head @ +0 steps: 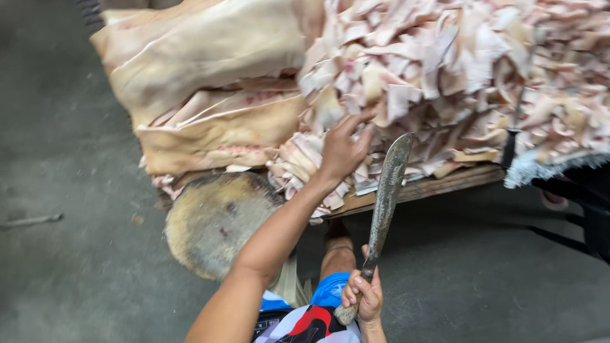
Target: The person sits on the floor and uses a large knife to cut sheets of pork skin on a round wooden cutting board. They repeatedly slice the skin into strips, then into smaller pieces, and transfer the cut pieces to a pile on a nearby table.
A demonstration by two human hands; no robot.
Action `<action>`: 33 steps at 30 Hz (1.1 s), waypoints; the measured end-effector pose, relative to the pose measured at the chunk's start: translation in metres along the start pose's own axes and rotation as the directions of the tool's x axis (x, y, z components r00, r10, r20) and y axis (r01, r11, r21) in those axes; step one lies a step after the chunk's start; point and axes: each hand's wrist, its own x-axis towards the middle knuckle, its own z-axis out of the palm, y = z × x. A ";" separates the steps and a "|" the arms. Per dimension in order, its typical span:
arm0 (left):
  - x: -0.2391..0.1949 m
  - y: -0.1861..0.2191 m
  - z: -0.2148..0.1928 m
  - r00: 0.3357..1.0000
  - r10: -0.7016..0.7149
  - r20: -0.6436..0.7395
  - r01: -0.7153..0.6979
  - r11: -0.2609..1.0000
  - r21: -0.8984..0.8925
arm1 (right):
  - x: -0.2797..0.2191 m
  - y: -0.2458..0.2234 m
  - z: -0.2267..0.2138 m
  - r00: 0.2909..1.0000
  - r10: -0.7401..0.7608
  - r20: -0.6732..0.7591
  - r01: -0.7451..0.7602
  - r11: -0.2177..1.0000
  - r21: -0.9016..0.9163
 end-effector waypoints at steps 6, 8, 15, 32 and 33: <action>-0.093 -0.152 -0.183 0.982 -0.006 -0.190 0.124 0.777 0.618 | -0.009 0.060 0.003 0.956 0.292 0.006 -0.292 0.956 -0.031; -0.112 -0.194 -0.256 0.946 -0.084 -0.313 0.292 0.640 0.710 | -0.009 0.079 0.007 0.928 0.371 0.014 -0.370 0.927 -0.060; -0.085 -0.254 -0.411 0.806 -0.234 -0.544 0.556 0.613 0.561 | 0.002 0.123 0.024 0.825 0.560 0.079 -0.541 0.822 -0.177; -0.069 -0.265 -0.433 0.760 -0.332 -0.559 0.650 0.412 0.638 | 0.037 0.152 -0.013 0.836 0.536 0.116 -0.533 0.844 -0.059; -0.081 -0.271 -0.427 0.849 -0.194 -0.491 0.520 0.462 0.718 | 0.036 0.154 -0.021 0.834 0.542 0.108 -0.538 0.841 -0.063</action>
